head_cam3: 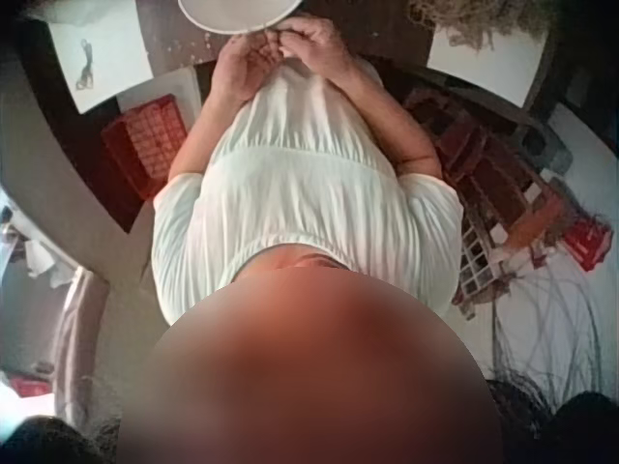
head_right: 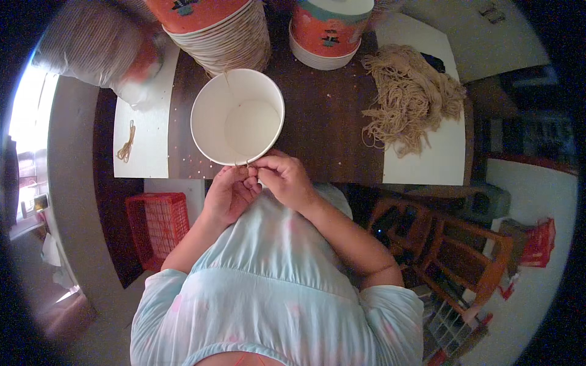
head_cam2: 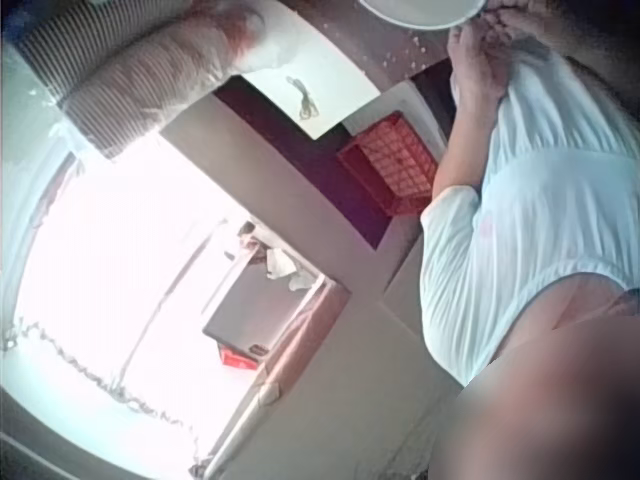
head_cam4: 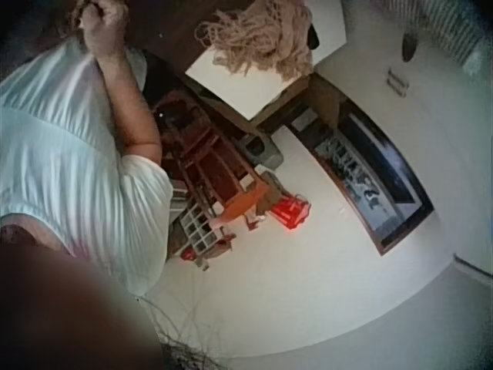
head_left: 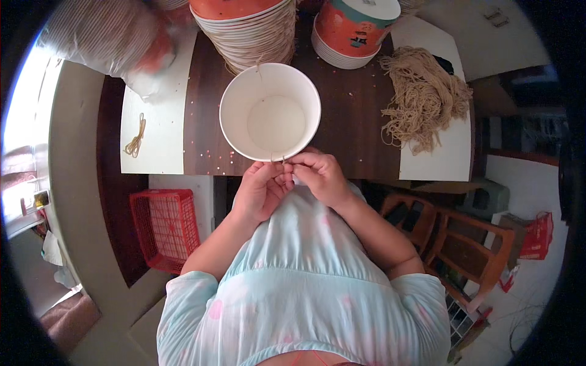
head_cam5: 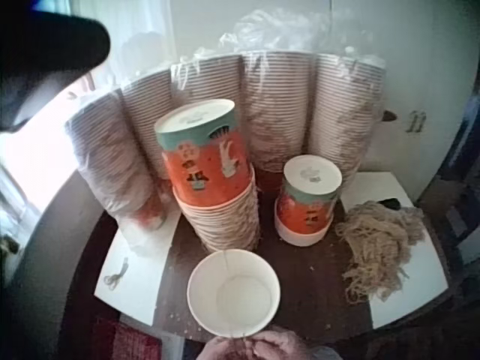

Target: Attaching thin strings to paper cups through pre-punched holes to create handles.

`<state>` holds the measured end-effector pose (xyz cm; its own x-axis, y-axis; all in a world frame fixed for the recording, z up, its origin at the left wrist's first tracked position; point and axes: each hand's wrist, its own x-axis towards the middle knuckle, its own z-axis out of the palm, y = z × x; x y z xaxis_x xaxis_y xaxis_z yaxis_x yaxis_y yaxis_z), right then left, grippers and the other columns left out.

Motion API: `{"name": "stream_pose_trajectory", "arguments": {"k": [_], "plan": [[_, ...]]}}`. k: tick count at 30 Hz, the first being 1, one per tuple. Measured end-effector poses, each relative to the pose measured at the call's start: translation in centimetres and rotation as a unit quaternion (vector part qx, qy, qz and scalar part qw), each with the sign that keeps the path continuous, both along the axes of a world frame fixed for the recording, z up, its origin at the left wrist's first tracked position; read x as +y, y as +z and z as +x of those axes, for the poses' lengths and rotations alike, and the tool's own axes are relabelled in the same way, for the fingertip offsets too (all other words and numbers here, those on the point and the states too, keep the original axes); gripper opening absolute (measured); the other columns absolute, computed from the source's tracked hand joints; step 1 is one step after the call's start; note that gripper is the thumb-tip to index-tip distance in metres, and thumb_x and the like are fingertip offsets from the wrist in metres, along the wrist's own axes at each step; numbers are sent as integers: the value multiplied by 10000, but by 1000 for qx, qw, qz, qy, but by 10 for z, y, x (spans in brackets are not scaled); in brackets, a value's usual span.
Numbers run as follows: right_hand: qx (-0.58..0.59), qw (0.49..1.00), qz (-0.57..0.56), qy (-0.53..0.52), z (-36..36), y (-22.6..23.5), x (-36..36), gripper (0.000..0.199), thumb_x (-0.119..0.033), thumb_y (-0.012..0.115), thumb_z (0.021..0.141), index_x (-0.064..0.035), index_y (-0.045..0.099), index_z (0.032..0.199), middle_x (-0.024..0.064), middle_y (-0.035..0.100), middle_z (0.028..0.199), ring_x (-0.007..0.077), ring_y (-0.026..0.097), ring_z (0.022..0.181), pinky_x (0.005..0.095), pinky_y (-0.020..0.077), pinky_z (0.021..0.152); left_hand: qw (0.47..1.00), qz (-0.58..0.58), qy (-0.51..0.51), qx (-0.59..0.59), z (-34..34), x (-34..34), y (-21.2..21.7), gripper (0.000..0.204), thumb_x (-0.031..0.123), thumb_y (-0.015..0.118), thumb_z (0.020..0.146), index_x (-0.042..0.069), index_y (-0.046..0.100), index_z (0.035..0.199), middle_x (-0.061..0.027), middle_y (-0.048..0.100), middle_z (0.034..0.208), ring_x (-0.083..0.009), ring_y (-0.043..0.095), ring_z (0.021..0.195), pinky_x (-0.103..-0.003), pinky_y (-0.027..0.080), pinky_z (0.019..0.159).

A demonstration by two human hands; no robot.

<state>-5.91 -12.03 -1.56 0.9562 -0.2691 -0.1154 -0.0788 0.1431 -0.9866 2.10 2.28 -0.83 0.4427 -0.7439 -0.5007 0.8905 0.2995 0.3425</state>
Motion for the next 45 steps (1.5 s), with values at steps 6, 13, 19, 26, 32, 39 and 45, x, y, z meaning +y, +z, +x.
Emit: {"name": "stream_pose_trajectory", "arguments": {"k": [6, 13, 19, 26, 32, 39, 45], "plan": [[64, 982, 176, -40, 2, -1, 9, 169, -104, 588, 887, 25, 675, 954, 66, 689, 899, 113, 631, 817, 260, 507, 756, 979, 135, 64, -141, -13, -3, 11, 27, 18, 570, 873, 8, 554, 892, -65, 640, 846, -122, 606, 708, -247, 503, 673], [24, 974, 203, -102, 5, -2, 17, 197, -147, 572, 913, 14, 656, 988, 72, 679, 915, 137, 641, 858, 299, 515, 815, 857, 280, 108, -418, -16, -10, 11, 63, -13, 628, 833, -4, 566, 840, -19, 635, 781, -47, 562, 667, -190, 466, 612], [61, 910, 397, -105, 2, -8, 17, 159, -147, 587, 897, -25, 668, 960, 45, 677, 900, 104, 612, 806, 250, 479, 738, 787, 310, 85, -526, -16, -10, 6, 63, -38, 627, 816, -23, 588, 863, -33, 637, 772, -64, 588, 711, -214, 491, 655], [107, 898, 408, -126, 3, -6, 21, 147, -203, 630, 868, -70, 684, 903, -28, 630, 769, 53, 456, 638, 212, 352, 587, 756, 295, 65, -580, -13, -7, -10, 116, -58, 633, 801, -26, 596, 906, -82, 648, 850, -117, 632, 748, -240, 518, 678], [110, 926, 322, -162, 3, -4, 23, 148, -227, 634, 853, -93, 685, 888, -47, 609, 744, 45, 447, 628, 209, 350, 579, 720, 297, 60, -625, -13, -12, 1, 151, -54, 653, 771, -16, 618, 914, -99, 646, 828, -148, 648, 720, -261, 528, 657], [139, 860, 470, -144, 2, -29, 10, 97, -136, 622, 807, -102, 670, 884, -45, 592, 716, 48, 494, 639, 226, 377, 580, 671, 316, 37, -670, -11, -8, 5, 124, -48, 656, 779, -15, 616, 892, -118, 648, 837, -185, 650, 729, -266, 531, 655], [56, 949, -253, -179, 5, -32, -6, 112, -134, 578, 860, -31, 592, 903, 119, 599, 878, 280, 576, 759, 381, 447, 658, 681, 307, 32, -664, -1, -2, 5, 104, -27, 664, 789, -11, 604, 872, -113, 655, 810, -169, 645, 690, -261, 530, 640]]}}
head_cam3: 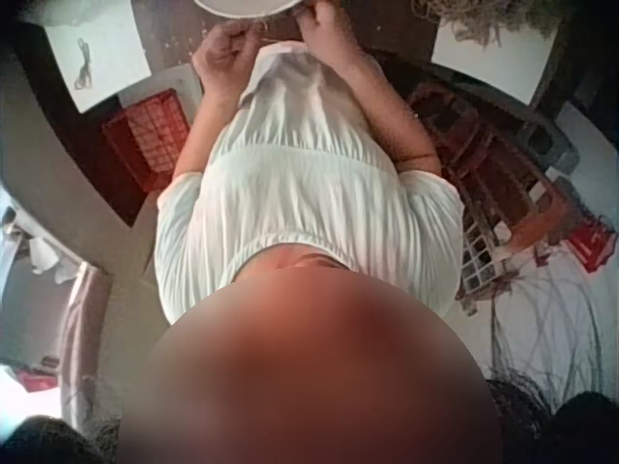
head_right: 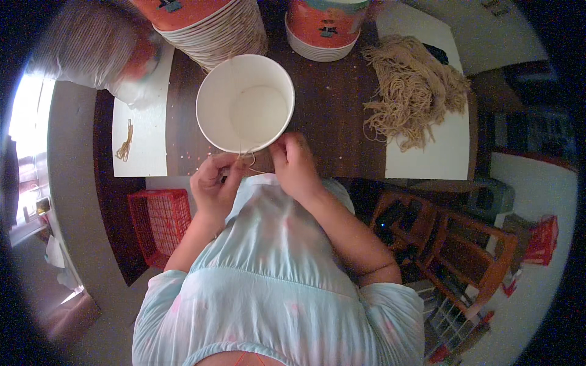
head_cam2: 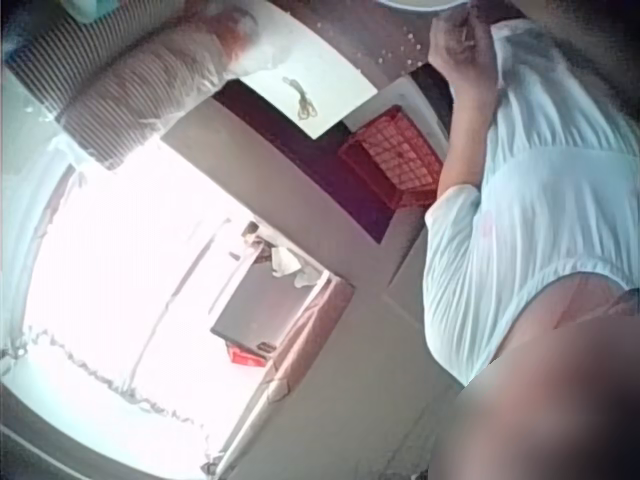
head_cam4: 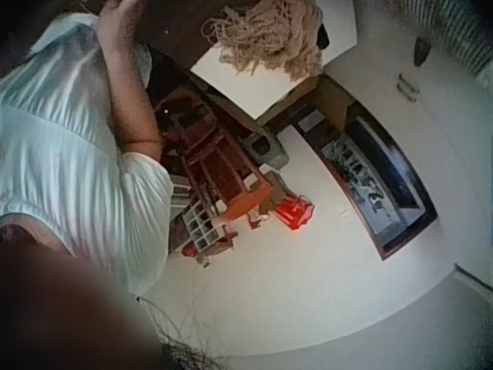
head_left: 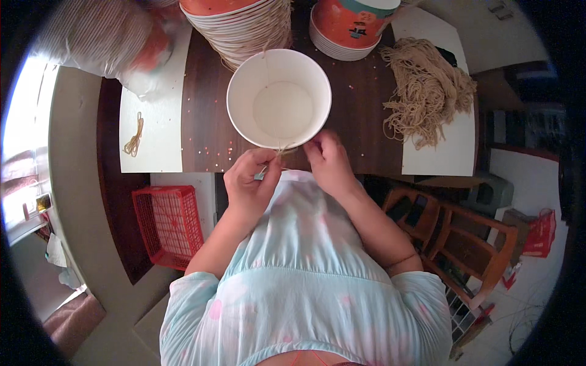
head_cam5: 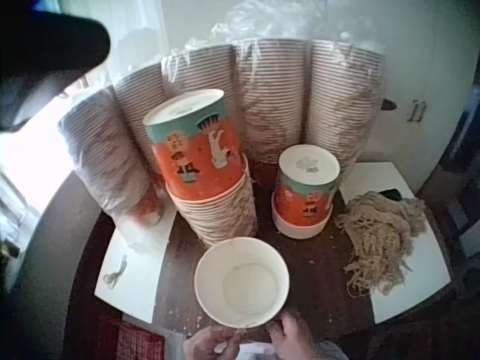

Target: Attaching thin strings to paper cups through pre-punched holes to create handles.

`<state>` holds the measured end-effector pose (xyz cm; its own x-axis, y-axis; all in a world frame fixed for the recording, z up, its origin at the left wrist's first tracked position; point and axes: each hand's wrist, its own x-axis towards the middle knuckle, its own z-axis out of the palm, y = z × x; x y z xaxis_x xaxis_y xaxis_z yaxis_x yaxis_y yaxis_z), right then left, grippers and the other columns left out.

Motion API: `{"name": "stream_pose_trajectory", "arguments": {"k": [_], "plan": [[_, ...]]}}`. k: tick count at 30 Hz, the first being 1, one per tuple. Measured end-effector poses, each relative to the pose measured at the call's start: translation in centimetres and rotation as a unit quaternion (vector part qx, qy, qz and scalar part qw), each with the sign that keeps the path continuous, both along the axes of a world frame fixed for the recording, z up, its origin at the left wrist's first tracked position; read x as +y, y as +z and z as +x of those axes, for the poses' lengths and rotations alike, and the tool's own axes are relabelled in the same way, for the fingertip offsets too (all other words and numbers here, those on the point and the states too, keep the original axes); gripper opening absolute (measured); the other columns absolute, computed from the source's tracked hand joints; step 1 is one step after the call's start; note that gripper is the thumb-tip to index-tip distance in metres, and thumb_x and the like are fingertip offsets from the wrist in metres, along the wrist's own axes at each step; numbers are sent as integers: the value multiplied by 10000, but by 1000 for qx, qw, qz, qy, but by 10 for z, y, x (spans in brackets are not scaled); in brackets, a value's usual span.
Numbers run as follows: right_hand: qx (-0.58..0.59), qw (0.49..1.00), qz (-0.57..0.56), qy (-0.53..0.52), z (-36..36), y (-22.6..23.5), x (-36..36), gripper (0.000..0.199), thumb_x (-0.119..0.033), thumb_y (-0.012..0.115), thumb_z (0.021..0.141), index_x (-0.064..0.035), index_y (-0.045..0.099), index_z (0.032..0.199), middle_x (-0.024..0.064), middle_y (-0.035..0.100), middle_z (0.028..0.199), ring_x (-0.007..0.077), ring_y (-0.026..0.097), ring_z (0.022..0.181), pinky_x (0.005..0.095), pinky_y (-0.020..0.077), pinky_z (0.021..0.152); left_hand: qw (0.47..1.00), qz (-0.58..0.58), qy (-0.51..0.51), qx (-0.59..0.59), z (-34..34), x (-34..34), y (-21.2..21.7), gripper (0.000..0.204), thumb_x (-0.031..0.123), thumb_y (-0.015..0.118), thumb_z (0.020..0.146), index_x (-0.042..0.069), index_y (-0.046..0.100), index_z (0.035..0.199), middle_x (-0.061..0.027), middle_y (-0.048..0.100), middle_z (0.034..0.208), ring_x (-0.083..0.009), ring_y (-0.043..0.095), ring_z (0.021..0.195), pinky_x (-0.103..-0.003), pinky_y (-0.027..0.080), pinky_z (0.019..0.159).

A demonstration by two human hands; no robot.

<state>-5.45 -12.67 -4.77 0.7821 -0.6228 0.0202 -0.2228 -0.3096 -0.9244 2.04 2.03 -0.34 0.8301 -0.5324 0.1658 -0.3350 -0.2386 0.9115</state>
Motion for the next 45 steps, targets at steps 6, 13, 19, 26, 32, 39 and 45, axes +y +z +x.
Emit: {"name": "stream_pose_trajectory", "arguments": {"k": [6, 13, 19, 26, 32, 39, 45], "plan": [[14, 994, -87, 65, -8, 28, -6, 155, -106, 630, 797, -29, 550, 905, 158, 555, 910, 350, 562, 856, 437, 439, 705, 989, -27, -25, 143, 10, -5, 24, 41, -17, 609, 856, -48, 603, 884, -94, 664, 818, -126, 647, 744, -242, 530, 673], [-120, 941, -300, 104, -1, 56, -4, 290, -152, 732, 669, -107, 584, 914, 43, 542, 979, 234, 540, 884, 397, 399, 782, 965, -73, -30, 251, 6, -1, 15, 75, -16, 587, 884, -77, 604, 924, -100, 665, 856, -132, 642, 784, -254, 537, 735], [-156, 910, -361, 127, 0, 47, -4, 129, -130, 640, 706, -114, 605, 829, 3, 551, 936, 199, 525, 856, 373, 394, 774, 969, -86, -41, 229, 7, 3, 20, 75, -10, 578, 887, -71, 594, 927, -87, 669, 839, -138, 661, 791, -256, 550, 721], [-125, 916, -372, 87, -3, 47, -8, 155, -115, 658, 678, -108, 624, 829, 8, 560, 946, 207, 522, 854, 380, 397, 767, 932, -144, -32, 330, 14, 7, 14, 105, 47, 595, 903, -51, 621, 929, -80, 659, 857, -129, 638, 778, -259, 546, 731], [-116, 941, -289, 129, 0, 64, -3, 328, -148, 734, 662, -102, 602, 959, 47, 561, 1045, 253, 540, 923, 403, 400, 814, 923, -167, -84, 336, 12, 5, 22, 116, 52, 591, 907, -54, 595, 954, -92, 656, 883, -138, 636, 812, -284, 540, 784], [-152, 918, -344, 128, 1, 54, -6, 214, -115, 736, 649, -125, 624, 831, -5, 603, 925, 197, 552, 837, 381, 397, 775, 912, -202, -117, 337, 17, 2, 41, 84, 40, 588, 906, -42, 580, 920, -88, 647, 878, -143, 637, 829, -277, 535, 773], [-151, 941, -278, 122, 4, 58, 0, 194, -106, 736, 652, -130, 620, 806, -18, 616, 834, 184, 556, 771, 355, 381, 786, 900, -194, -169, 352, 22, -4, 47, 76, 45, 595, 901, -28, 583, 914, -70, 638, 865, -140, 638, 815, -281, 539, 766]]}}
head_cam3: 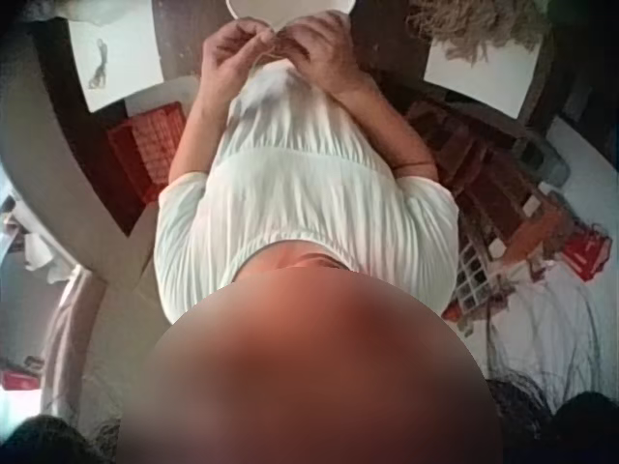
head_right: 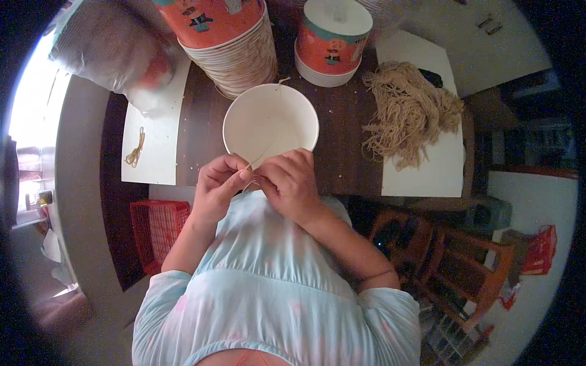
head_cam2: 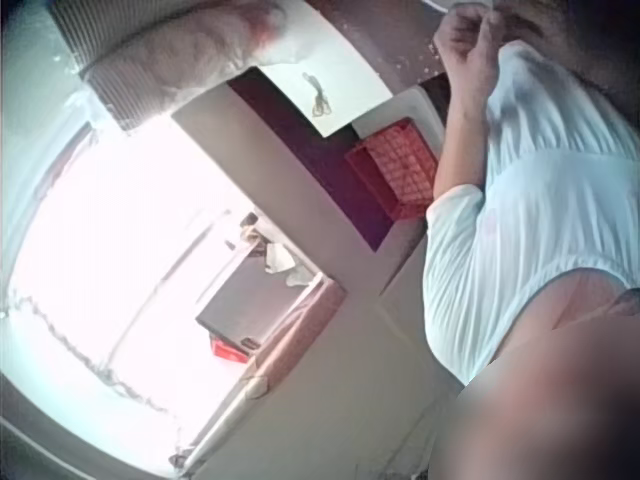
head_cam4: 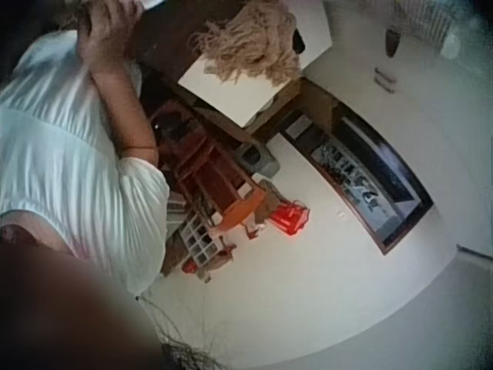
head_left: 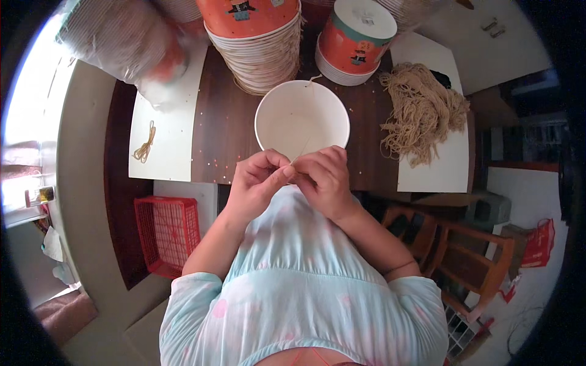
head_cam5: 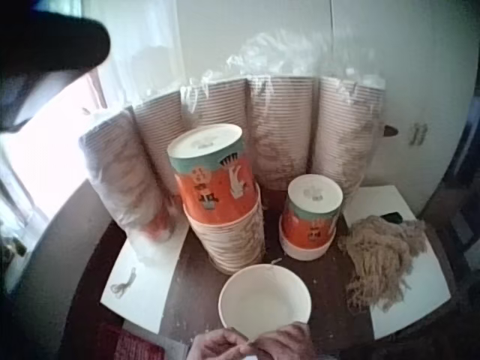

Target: Attaching thin strings to paper cups through pre-punched holes to create handles.

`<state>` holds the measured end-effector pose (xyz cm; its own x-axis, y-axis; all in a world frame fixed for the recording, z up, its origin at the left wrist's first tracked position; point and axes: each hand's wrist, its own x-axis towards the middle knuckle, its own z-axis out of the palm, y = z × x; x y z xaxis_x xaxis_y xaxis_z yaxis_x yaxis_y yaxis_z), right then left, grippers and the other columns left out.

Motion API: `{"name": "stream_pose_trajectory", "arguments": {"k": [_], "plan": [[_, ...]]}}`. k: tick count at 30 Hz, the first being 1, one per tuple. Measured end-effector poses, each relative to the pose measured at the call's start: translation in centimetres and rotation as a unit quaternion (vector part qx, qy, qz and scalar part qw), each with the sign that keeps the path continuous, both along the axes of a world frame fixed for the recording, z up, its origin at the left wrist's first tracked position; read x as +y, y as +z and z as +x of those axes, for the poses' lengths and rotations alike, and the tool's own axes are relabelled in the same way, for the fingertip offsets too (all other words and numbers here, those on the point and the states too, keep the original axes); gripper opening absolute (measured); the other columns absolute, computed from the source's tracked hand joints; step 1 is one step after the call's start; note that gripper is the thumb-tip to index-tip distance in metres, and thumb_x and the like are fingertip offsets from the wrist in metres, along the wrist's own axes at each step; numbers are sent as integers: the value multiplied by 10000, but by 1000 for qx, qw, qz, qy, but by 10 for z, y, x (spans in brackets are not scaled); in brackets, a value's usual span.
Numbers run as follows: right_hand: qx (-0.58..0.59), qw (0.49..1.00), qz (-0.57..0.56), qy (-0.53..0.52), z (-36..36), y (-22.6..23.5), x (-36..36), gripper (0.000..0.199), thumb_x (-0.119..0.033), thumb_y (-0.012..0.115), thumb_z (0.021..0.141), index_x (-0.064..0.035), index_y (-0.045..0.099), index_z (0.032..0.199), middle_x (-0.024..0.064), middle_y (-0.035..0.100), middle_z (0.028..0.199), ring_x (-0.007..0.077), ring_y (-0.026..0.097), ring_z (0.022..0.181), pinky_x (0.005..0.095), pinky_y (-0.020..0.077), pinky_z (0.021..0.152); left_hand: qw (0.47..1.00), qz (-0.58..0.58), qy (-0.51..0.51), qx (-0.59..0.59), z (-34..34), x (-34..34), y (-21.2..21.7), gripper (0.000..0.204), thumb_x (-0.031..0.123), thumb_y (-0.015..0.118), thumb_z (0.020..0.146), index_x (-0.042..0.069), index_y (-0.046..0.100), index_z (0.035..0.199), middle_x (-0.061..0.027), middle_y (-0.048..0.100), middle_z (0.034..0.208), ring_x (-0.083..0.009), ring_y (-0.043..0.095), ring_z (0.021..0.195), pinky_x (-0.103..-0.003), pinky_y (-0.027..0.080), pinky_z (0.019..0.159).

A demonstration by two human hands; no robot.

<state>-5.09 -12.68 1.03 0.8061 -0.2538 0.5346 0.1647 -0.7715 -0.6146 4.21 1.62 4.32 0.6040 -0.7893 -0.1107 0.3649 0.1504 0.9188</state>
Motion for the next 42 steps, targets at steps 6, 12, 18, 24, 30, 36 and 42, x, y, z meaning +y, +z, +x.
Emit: {"name": "stream_pose_trajectory", "arguments": {"k": [6, 12, 18, 24, 30, 36, 42], "plan": [[11, 999, 38, 4, -2, 5, 6, 155, -138, 714, 678, -132, 617, 798, -20, 599, 816, 197, 548, 789, 383, 366, 841, 996, 6, 30, 89, 3, 4, -12, 88, 87, 592, 908, 0, 589, 894, -61, 640, 866, -127, 634, 769, -269, 535, 724], [20, 1000, -24, 3, -3, 0, 3, 157, -77, 718, 681, -129, 605, 776, -15, 607, 810, 182, 563, 763, 379, 370, 840, 989, -44, 82, 115, 4, 10, -9, 54, 68, 575, 908, 16, 589, 909, -33, 605, 824, -93, 566, 746, -240, 472, 709], [56, 996, -67, 17, -3, -5, -4, 212, -96, 747, 663, -112, 622, 834, 19, 617, 908, 211, 572, 875, 403, 374, 921, 980, -105, 84, 147, 8, 6, -14, 48, 67, 572, 909, 23, 586, 897, -15, 574, 820, -83, 525, 710, -227, 441, 652], [123, 992, 17, -37, 24, 48, -62, 642, -165, 770, 652, -44, 481, 1213, 166, 531, 1194, 342, 508, 1103, 431, 400, 944, 994, -60, -91, -15, 30, 17, -13, 25, 3, 584, 864, -1, 607, 856, -12, 574, 819, -81, 533, 767, -215, 428, 676], [440, 896, -5, 62, 66, 15, -120, 339, -209, 607, 775, -12, 602, 1051, 241, 631, 970, 384, 616, 911, 477, 486, 794, 968, -28, -157, -195, 47, 19, 14, 59, 11, 635, 805, -14, 644, 858, -50, 599, 906, -121, 563, 824, -233, 447, 727], [-39, 995, -64, 69, 19, 95, -59, 407, -71, 606, 763, -32, 581, 1168, 190, 599, 1153, 359, 599, 995, 424, 477, 870, 975, 106, 163, -104, 57, 72, 21, 541, 432, 466, 950, 17, 478, 1296, -67, 575, 1160, -145, 542, 1013, -302, 427, 888], [-77, 946, 140, 284, 44, 165, -57, 788, -140, 632, 780, 2, 216, 1434, 191, 311, 1460, 324, 360, 1316, 416, 285, 1086, 942, -114, 174, -263, 75, 28, 120, 1024, 570, 657, 765, -12, 168, 1451, -142, 329, 1435, -245, 291, 1347, -409, 234, 1097]]}}
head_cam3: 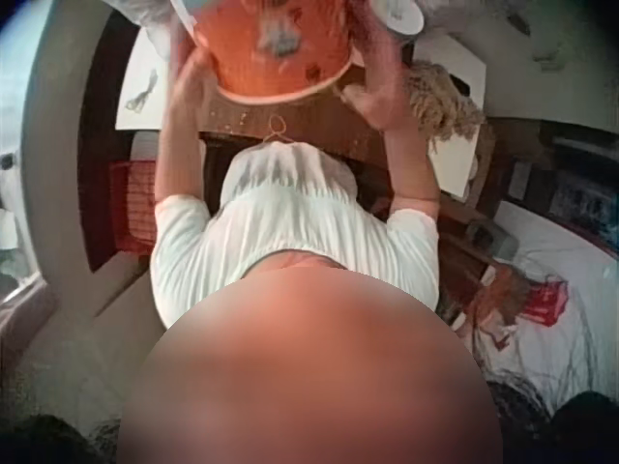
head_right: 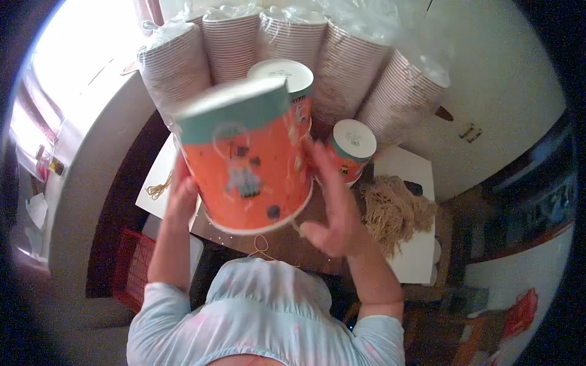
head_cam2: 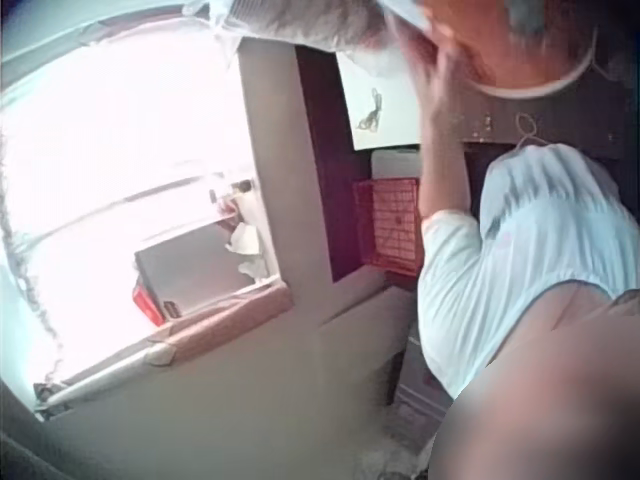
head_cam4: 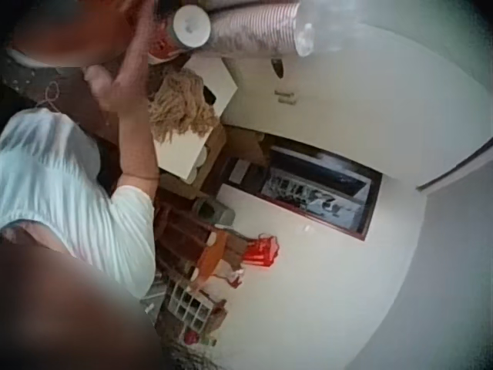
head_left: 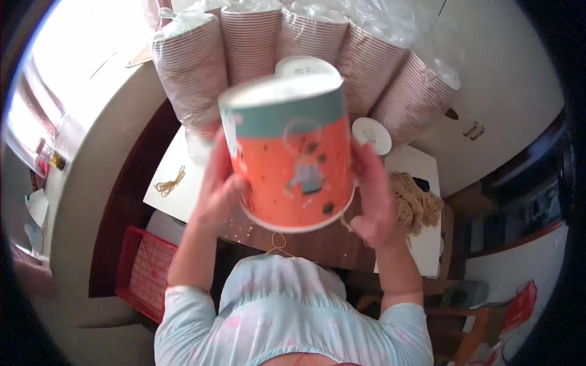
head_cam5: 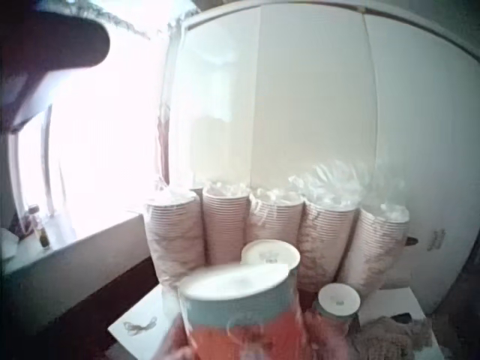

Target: Attaching thin strings to paper cups through pre-punched holes to create handles.

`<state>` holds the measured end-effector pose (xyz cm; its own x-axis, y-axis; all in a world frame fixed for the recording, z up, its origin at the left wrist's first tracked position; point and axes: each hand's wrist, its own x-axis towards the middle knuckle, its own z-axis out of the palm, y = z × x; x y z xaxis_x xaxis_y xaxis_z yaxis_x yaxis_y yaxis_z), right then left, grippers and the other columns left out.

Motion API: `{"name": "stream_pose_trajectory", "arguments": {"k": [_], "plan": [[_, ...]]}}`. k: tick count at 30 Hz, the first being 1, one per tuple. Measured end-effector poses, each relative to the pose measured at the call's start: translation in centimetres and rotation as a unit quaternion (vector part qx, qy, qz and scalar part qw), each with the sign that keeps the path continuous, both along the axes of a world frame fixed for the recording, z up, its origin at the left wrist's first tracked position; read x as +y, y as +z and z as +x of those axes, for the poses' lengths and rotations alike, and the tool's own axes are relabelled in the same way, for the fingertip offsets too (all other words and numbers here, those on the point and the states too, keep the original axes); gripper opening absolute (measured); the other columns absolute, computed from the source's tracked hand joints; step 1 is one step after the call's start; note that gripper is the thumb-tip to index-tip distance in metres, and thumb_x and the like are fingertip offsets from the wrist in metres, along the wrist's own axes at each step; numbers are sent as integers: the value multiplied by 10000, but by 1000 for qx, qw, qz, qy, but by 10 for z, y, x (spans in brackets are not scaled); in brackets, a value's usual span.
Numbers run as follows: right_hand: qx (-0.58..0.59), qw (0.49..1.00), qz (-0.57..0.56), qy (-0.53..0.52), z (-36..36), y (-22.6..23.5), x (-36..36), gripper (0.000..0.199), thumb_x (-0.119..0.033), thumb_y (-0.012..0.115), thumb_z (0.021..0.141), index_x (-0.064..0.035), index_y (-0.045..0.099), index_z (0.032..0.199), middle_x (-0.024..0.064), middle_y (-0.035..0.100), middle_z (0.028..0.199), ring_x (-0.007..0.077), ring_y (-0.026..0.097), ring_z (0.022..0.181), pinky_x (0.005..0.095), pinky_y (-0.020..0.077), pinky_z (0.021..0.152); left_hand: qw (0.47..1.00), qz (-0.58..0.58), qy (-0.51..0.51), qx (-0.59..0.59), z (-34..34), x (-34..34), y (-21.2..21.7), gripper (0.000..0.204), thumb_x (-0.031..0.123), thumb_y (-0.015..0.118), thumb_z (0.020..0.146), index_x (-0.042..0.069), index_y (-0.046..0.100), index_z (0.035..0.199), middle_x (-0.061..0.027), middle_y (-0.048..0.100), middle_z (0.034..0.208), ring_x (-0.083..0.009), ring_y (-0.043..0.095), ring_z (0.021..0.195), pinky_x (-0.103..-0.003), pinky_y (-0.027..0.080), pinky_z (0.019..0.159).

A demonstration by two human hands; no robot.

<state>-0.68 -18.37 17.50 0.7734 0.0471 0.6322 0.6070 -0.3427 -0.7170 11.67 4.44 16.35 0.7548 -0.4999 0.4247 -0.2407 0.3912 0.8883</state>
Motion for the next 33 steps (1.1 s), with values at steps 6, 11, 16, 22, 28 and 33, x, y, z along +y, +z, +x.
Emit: {"name": "stream_pose_trajectory", "arguments": {"k": [6, 11, 16, 22, 28, 33], "plan": [[-43, 996, 73, 10, 87, 66, -14, 891, -264, 675, 840, 32, 95, 1449, 167, 380, 1385, 238, 411, 1261, 388, 340, 1052, 949, 15, 124, -289, 84, -40, 66, 994, 310, 758, 717, 53, 163, 1471, -183, 353, 1434, -261, 338, 1333, -383, 272, 1095], [-101, 976, -93, -168, 157, 14, -56, 823, -302, 662, 834, 38, 193, 1419, 227, 418, 1356, 326, 480, 1205, 385, 347, 1044, 964, 51, 89, -245, 131, -87, 30, 1079, 418, 769, 716, 45, 93, 1470, -205, 336, 1425, -277, 327, 1330, -385, 270, 1099], [45, 987, -51, -144, 164, -61, -75, 784, -269, 649, 845, 33, 209, 1419, 238, 368, 1392, 328, 398, 1277, 378, 309, 1067, 980, 43, 52, -187, 149, -115, -53, 1091, 395, 796, 697, -19, 114, 1440, -186, 325, 1418, -253, 316, 1327, -376, 267, 1100], [45, 888, -311, -336, 81, -132, -20, 700, -272, 712, 748, -24, 392, 1319, 234, 443, 1288, 422, 449, 1154, 487, 339, 1004, 874, 244, 250, -339, 123, -77, -104, 923, 394, 755, 718, -42, 263, 1366, -262, 431, 1314, -410, 415, 1224, -444, 353, 1019], [312, 919, -217, -105, -16, -216, 50, 480, -266, 755, 703, -78, 558, 1098, 117, 529, 1016, 313, 522, 975, 407, 419, 888, 901, 421, 88, -47, -25, 17, -185, 227, 186, 699, 752, 23, 652, 903, -152, 638, 837, -301, 641, 748, -378, 515, 670], [224, 936, -273, 6, -9, -262, 57, 172, -182, 694, 754, -100, 587, 862, 79, 501, 894, 279, 518, 884, 409, 411, 791, 802, 570, 6, 177, -91, 68, -239, 393, 261, 718, 764, 7, 653, 1058, -145, 683, 869, -257, 666, 813, -373, 513, 733]]}}
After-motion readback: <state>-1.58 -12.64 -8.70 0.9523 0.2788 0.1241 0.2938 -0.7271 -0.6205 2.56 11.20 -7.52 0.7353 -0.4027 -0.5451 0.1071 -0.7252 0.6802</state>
